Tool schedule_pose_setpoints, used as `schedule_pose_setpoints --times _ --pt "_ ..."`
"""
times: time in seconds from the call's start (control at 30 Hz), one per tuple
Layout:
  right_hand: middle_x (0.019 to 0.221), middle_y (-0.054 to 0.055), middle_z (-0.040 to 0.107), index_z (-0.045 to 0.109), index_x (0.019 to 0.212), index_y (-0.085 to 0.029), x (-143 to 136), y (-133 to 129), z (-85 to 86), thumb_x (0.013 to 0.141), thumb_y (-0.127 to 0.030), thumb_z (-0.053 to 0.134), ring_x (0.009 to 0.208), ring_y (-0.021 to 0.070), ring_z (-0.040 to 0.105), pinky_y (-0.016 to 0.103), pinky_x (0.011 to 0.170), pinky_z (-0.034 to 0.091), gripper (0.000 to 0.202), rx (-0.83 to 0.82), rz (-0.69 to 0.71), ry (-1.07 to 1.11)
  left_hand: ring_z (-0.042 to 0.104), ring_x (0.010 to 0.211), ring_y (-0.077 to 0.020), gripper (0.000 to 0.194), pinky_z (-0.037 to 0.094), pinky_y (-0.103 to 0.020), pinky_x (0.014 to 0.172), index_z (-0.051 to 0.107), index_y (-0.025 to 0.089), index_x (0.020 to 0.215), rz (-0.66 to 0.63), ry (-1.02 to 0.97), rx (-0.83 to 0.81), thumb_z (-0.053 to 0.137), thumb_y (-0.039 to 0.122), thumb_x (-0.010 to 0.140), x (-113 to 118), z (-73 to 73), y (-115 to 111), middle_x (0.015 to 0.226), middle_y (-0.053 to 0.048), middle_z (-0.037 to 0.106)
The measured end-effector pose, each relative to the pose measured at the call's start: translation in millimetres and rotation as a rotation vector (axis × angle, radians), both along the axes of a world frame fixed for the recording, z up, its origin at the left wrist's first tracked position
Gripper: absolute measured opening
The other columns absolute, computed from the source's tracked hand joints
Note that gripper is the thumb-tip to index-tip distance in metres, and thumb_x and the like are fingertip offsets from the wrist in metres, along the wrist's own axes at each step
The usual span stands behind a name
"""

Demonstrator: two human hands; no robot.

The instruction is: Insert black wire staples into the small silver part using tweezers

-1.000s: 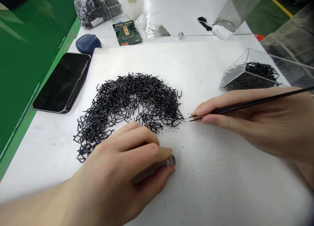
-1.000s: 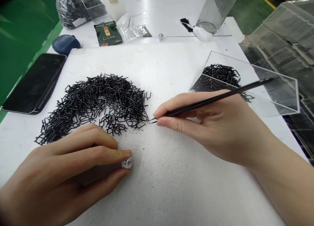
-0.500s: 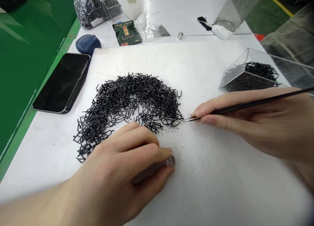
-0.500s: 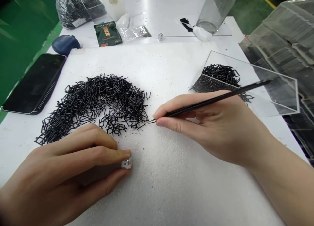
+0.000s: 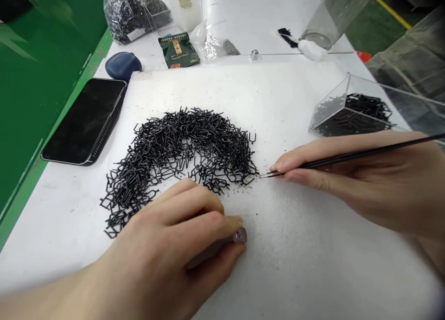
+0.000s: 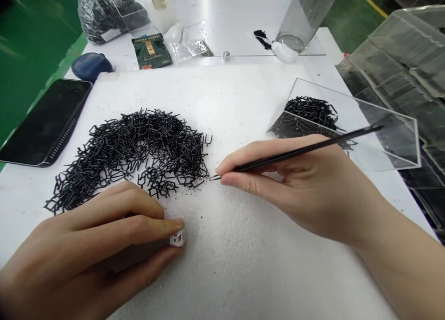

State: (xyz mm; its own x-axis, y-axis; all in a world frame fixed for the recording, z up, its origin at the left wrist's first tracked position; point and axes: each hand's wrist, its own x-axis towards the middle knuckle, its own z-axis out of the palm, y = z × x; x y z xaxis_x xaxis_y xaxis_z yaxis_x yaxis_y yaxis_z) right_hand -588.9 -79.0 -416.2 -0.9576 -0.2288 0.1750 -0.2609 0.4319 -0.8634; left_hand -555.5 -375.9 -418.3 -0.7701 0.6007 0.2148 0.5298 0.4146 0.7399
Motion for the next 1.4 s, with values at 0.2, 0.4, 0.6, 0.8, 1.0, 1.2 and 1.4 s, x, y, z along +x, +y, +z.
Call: schedule_pose_setpoints --times 0.2,0.4,0.6,0.8,1.0,1.2,1.4 --pt "0.098 -0.010 0.093 0.093 0.095 -0.045 6 1 -2.1 0.097 -0.033 0.096 0.086 0.0211 0.089 0.030 0.074 0.075 0.012 0.073 -0.027 0.079 0.067 0.089 -0.0103 0.014 0.055 -0.022 0.083 0.081 0.024 0.110 -0.007 0.000 0.008 0.076 0.012 0.111 0 -1.4 -1 0.099 0.004 0.075" --pt "0.098 -0.010 0.092 0.089 0.101 -0.050 22 -4 4.2 0.102 -0.048 0.091 0.088 0.0240 0.089 0.031 0.071 0.074 0.003 0.077 0.047 -0.002 0.067 0.087 -0.0114 0.011 0.056 -0.024 0.083 0.084 0.020 0.108 0.009 0.047 0.019 0.077 0.013 0.111 -1 0.5 2 0.096 0.003 0.075" --pt "0.094 -0.006 0.091 0.090 0.103 -0.043 28 -20 5.0 0.103 -0.035 0.088 0.082 0.0197 0.088 0.026 0.071 0.072 0.009 -0.034 0.223 -0.162 0.068 0.086 -0.0158 0.015 0.059 -0.029 0.083 0.086 0.017 0.099 -0.012 0.044 -0.048 0.078 0.016 0.112 -3 1.4 3 0.091 0.000 0.075" --pt "0.104 -0.006 0.093 0.088 0.109 -0.042 28 -20 0.6 0.100 -0.023 0.089 0.091 0.0211 0.089 0.025 0.077 0.073 0.020 -0.018 0.291 -0.147 0.067 0.087 -0.0172 0.017 0.059 -0.030 0.080 0.085 0.014 0.096 -0.017 0.040 -0.064 0.077 0.014 0.112 -5 6.4 6 0.093 -0.003 0.076" --pt "0.107 -0.004 0.093 0.089 0.109 -0.044 29 -18 -2.7 0.100 -0.022 0.087 0.093 0.0229 0.090 0.027 0.076 0.074 0.023 -0.049 0.292 -0.157 0.066 0.085 -0.0176 0.020 0.058 -0.031 0.080 0.086 0.013 0.095 -0.019 0.043 -0.061 0.075 0.013 0.112 -1 8.0 4 0.089 -0.003 0.074" --pt "0.107 -0.005 0.092 0.090 0.110 -0.045 29 -17 -1.7 0.098 -0.024 0.091 0.094 0.0236 0.090 0.028 0.077 0.074 0.024 -0.063 0.291 -0.189 0.066 0.087 -0.0177 0.018 0.058 -0.030 0.080 0.086 0.012 0.097 -0.024 0.026 -0.054 0.076 0.013 0.112 -3 6.7 5 0.091 -0.004 0.075" --pt "0.105 -0.005 0.092 0.089 0.109 -0.044 30 -16 -0.7 0.101 -0.024 0.088 0.091 0.0224 0.089 0.028 0.075 0.073 0.021 -0.067 0.289 -0.180 0.066 0.086 -0.0177 0.018 0.058 -0.030 0.080 0.086 0.012 0.097 -0.015 0.037 -0.067 0.076 0.012 0.112 -4 4.0 6 0.090 -0.003 0.074"
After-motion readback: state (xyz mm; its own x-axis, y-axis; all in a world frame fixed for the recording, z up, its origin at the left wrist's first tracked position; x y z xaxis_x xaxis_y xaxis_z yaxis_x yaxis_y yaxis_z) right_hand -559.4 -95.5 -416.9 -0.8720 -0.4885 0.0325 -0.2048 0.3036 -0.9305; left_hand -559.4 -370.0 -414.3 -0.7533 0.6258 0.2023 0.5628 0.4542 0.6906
